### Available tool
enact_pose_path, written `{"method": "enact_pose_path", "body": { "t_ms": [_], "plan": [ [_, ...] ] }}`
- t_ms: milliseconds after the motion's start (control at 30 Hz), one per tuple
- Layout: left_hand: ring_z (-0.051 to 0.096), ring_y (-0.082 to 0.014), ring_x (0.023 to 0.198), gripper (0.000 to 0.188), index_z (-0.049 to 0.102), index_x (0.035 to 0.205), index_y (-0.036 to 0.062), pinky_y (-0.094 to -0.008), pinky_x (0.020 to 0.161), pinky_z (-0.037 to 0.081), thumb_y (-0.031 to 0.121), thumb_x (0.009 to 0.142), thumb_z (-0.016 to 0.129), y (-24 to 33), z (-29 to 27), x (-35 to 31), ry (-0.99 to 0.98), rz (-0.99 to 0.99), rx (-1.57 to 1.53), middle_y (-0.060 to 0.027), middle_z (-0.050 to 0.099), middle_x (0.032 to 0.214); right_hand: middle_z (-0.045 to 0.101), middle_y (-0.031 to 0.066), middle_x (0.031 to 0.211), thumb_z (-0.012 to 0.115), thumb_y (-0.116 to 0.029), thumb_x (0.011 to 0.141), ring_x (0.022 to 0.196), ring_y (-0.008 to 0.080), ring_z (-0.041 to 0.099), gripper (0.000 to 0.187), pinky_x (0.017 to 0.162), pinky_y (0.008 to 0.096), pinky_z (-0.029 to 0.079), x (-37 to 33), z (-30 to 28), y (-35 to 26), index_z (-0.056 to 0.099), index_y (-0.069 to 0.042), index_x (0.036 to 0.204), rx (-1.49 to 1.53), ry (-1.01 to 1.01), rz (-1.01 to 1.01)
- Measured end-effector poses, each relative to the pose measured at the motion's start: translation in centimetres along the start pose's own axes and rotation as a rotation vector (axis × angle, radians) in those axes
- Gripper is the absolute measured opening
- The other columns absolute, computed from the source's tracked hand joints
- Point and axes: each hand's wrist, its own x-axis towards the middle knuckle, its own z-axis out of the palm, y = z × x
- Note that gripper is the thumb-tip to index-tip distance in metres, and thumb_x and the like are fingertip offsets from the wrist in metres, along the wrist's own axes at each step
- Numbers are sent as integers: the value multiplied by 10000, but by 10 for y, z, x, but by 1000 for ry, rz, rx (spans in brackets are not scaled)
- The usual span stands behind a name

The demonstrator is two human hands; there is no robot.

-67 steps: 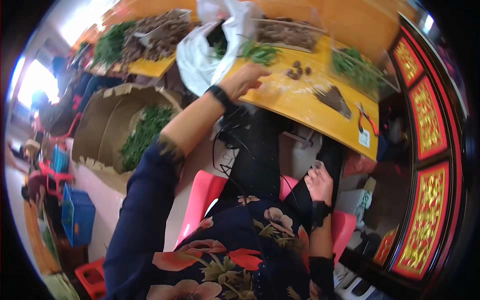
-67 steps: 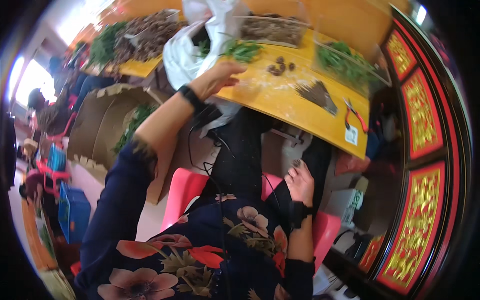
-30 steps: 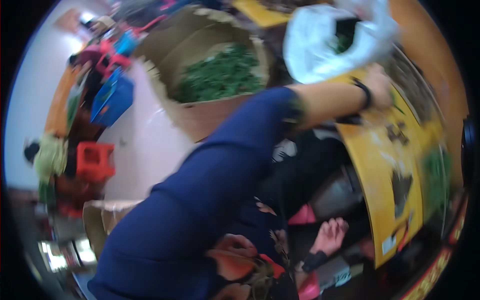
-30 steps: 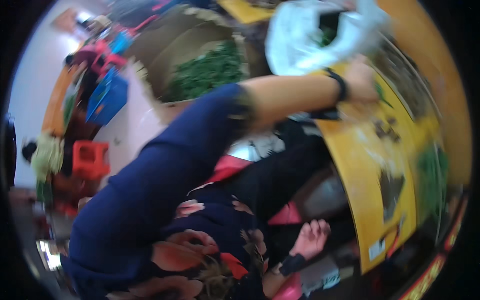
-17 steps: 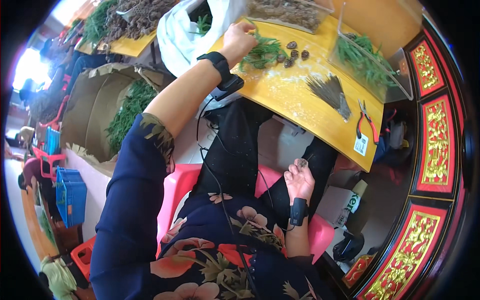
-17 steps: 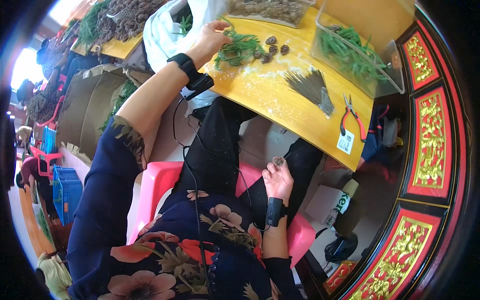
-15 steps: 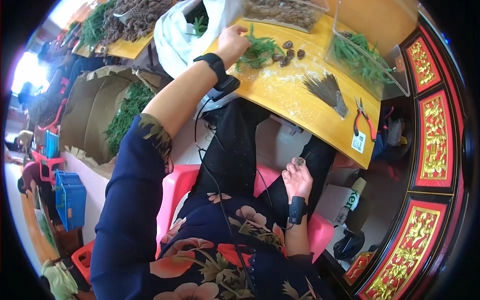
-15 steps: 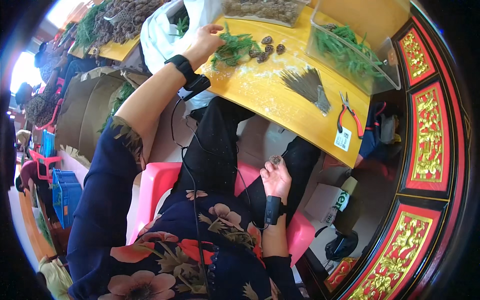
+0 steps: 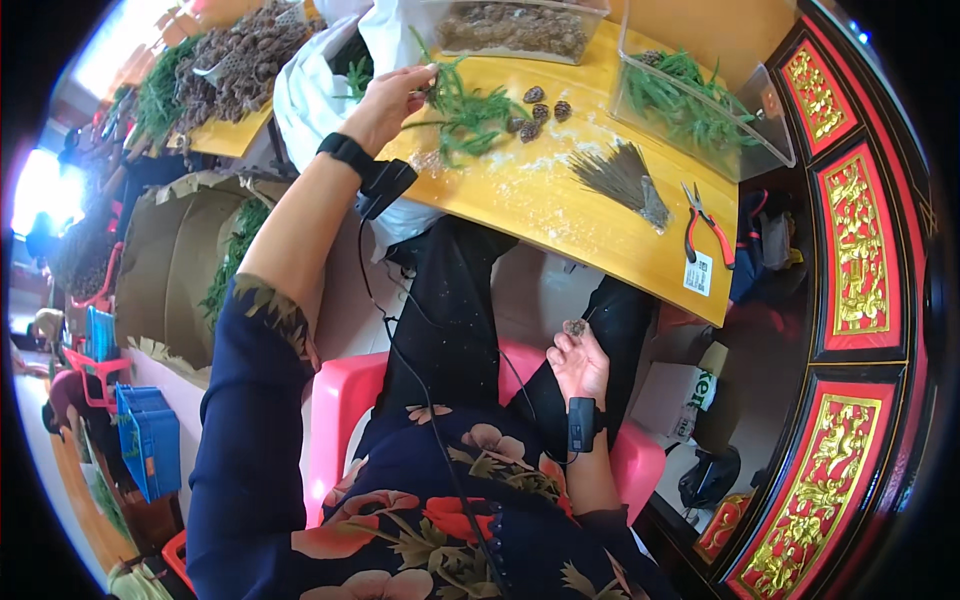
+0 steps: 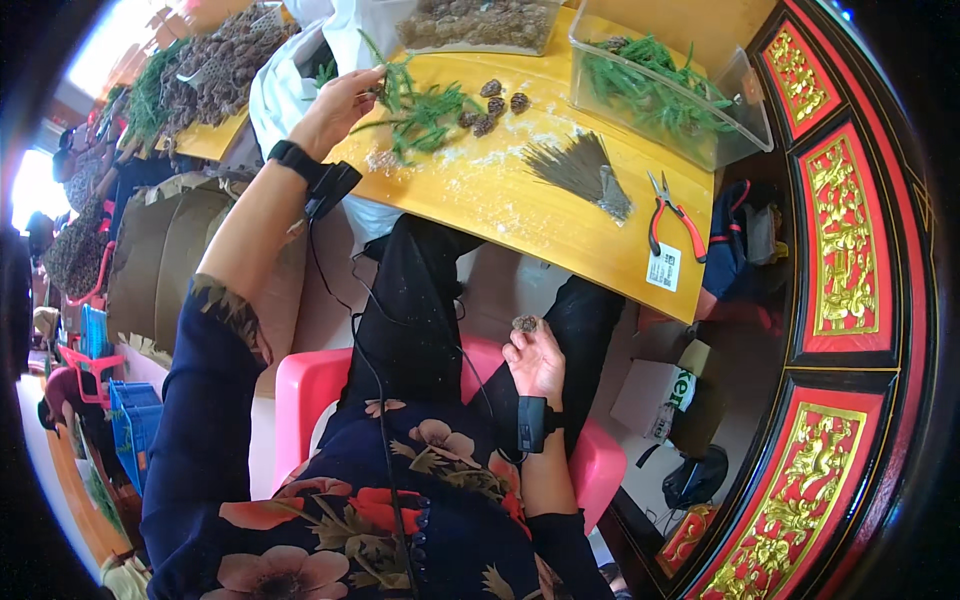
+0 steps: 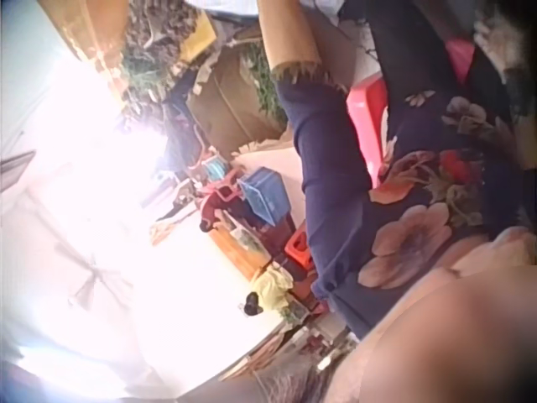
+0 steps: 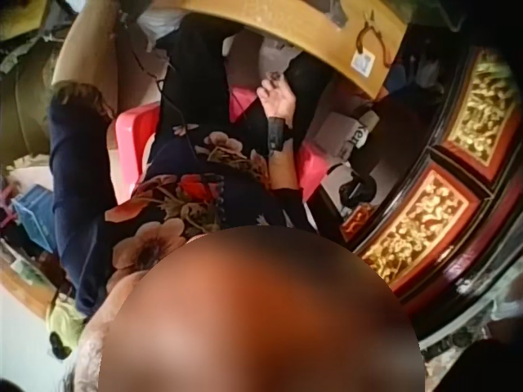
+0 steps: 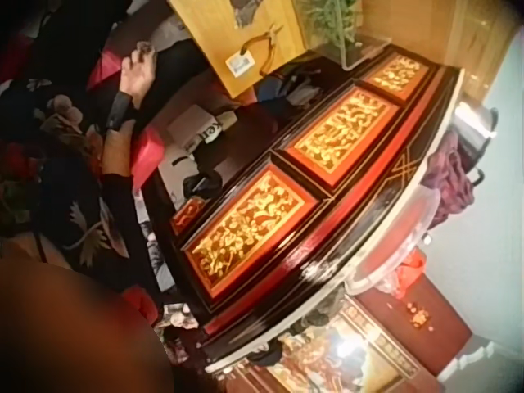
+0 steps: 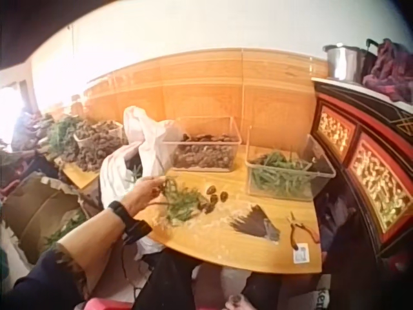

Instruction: Picking apart and trimming small green herb sprigs at a workstation.

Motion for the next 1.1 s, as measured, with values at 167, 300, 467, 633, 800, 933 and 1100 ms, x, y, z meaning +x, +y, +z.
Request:
{"method": "enact_pose_path", "body": {
  "t_ms": [167,300,467,633,800,933,1100],
  "plan": [
    [553,-100,763,177,598,1062,40,-219,663,467,137,915,586,13,-16,-7,-328,-37,-392,-29,621,934,605,23,903,553,-186,927,699,110,470,110,583,251,364,3,-7,2,602,-93,959,30,-62,17],
    [573,-153,849,202,553,1120,14,-256,784,498,105,947,500,31,-2,-52,-362,29,-522,-60,612,1036,611,33,925,554,-175,926,695,104,467,111,587,251,363,1,-7,1,605,-88,971,20,-64,15],
    [591,-247,994,237,521,1160,-3,-324,923,494,109,955,478,34,33,-130,-364,87,-558,-140,572,1171,583,39,958,542,-153,929,700,94,453,104,597,240,363,-5,19,-2,584,-71,979,-84,-63,-33],
    [559,-315,1095,268,505,1181,-24,-371,971,478,119,956,477,-10,45,-169,-567,-33,-880,-197,490,1282,560,46,1033,524,-109,929,738,72,455,108,622,223,366,-19,101,-32,570,-47,1005,-420,-158,-109],
    [559,-318,1085,282,496,1185,-25,-363,952,486,133,952,493,-36,84,-200,-518,-137,-1006,-198,476,1293,547,57,1132,548,-93,916,792,58,490,113,671,208,388,-20,153,-50,602,-12,972,-789,-259,-390],
    [557,-293,1090,282,483,1192,-5,-347,942,476,143,952,500,-50,96,-212,-452,-170,-924,-178,487,1287,570,42,1084,595,-70,889,819,45,514,82,705,195,405,-10,154,-38,624,-5,929,-884,-255,-448],
    [545,-236,1102,268,465,1211,32,-346,950,443,104,953,478,-45,106,-225,-369,-210,-844,-140,498,1280,607,-7,913,638,-35,859,807,29,534,54,709,179,421,-5,147,-37,635,-3,903,-945,-206,-375]
  ]
}}
